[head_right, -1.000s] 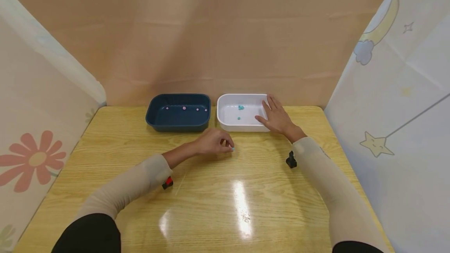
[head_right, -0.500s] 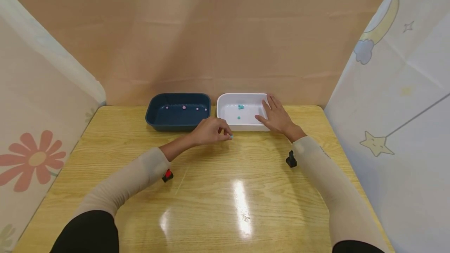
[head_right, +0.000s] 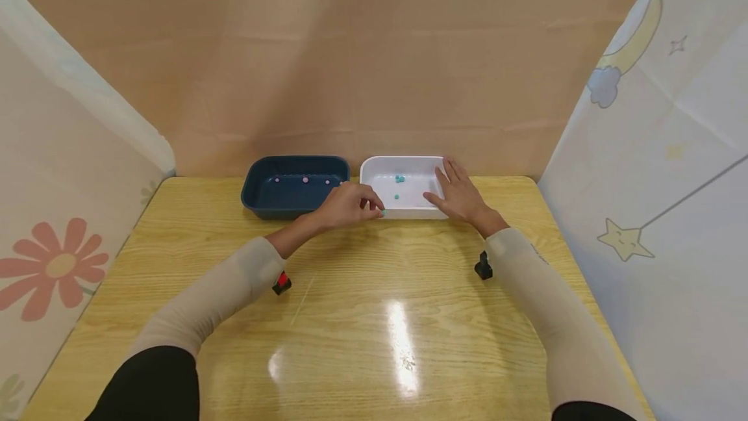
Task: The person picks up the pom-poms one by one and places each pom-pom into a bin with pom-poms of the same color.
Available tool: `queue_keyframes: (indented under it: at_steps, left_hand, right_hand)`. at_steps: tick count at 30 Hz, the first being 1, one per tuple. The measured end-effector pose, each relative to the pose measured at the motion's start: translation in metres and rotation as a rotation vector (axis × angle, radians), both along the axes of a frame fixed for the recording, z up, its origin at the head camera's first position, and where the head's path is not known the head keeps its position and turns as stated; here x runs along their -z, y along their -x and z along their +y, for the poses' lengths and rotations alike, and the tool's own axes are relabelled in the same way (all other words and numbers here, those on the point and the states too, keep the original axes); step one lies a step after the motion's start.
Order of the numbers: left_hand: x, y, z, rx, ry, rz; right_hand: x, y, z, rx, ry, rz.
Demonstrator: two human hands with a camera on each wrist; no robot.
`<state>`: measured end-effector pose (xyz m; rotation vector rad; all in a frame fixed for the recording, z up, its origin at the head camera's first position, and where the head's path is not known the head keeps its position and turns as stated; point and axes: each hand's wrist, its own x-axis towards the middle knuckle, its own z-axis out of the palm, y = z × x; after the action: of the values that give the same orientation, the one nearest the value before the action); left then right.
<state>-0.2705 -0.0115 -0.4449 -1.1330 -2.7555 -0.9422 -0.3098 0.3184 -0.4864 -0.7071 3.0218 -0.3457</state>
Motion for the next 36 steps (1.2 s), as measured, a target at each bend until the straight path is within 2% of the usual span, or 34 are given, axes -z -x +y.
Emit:
queue_keyframes:
  at_steps: [11,23,36]
  left_hand:
    - [-0.001,0.016,0.001,-0.045,-0.036,-0.007]
    - [0.000,0.033,0.004,-0.136,-0.037,-0.001]
    - [0.000,0.051,0.015,-0.250,0.034,0.011]
  right_hand:
    - [-0.002,-0.002,0.000,0.001,0.003,-0.002]
    - [-0.002,-0.002,0.000,0.004,0.004,-0.001]
    - [-0.003,-0.001,-0.002,0.005,0.001,0.002]
